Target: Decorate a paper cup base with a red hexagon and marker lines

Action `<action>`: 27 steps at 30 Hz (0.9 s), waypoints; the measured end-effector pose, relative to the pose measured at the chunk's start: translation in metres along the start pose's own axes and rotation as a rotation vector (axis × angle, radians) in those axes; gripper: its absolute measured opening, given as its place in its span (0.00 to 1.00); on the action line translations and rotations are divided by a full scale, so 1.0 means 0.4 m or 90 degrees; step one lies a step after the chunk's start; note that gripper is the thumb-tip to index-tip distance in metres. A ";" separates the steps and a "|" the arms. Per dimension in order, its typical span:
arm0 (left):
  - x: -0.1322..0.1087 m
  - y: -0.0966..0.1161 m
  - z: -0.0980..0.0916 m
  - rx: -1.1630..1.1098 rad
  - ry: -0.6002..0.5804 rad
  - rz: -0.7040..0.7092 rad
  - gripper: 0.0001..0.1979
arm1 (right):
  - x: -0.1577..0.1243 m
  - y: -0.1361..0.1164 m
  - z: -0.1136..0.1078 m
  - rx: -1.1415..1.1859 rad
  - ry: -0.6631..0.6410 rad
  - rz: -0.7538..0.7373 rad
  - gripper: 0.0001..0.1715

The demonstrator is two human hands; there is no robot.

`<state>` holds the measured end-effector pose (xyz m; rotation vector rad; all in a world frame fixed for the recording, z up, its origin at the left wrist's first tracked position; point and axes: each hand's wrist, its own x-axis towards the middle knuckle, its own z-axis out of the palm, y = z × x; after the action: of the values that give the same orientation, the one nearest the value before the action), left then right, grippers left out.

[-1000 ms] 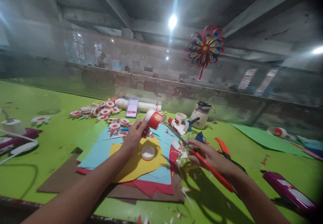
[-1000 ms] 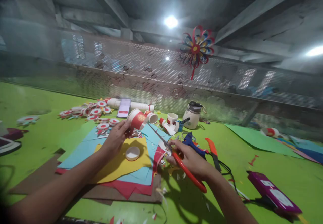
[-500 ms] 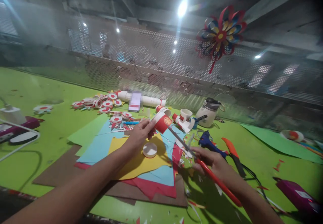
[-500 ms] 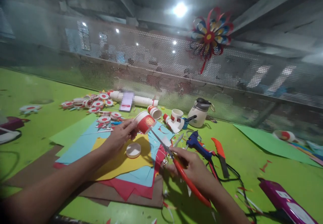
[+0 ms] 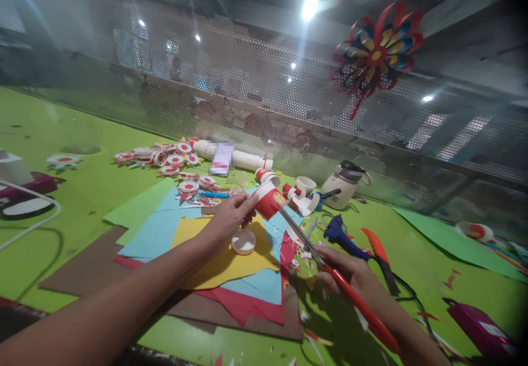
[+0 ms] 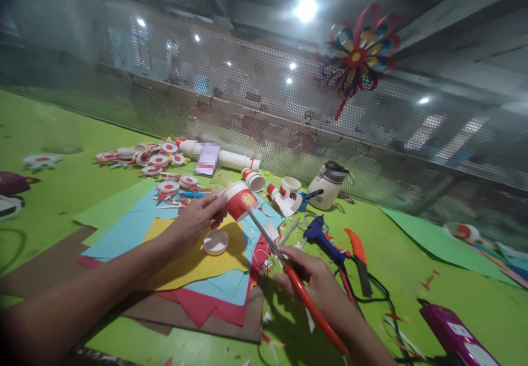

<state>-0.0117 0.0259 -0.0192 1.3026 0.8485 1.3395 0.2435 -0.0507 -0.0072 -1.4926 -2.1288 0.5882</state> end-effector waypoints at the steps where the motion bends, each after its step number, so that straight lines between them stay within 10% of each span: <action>1: 0.001 -0.002 0.000 -0.002 0.000 0.002 0.21 | 0.001 0.001 0.000 -0.006 0.000 -0.005 0.31; 27: 0.004 -0.010 -0.001 -0.004 0.002 0.006 0.21 | -0.011 0.011 0.015 0.012 0.037 -0.058 0.26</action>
<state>-0.0110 0.0283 -0.0228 1.3020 0.8397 1.3510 0.2445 -0.0539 -0.0152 -1.3771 -2.1292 0.5243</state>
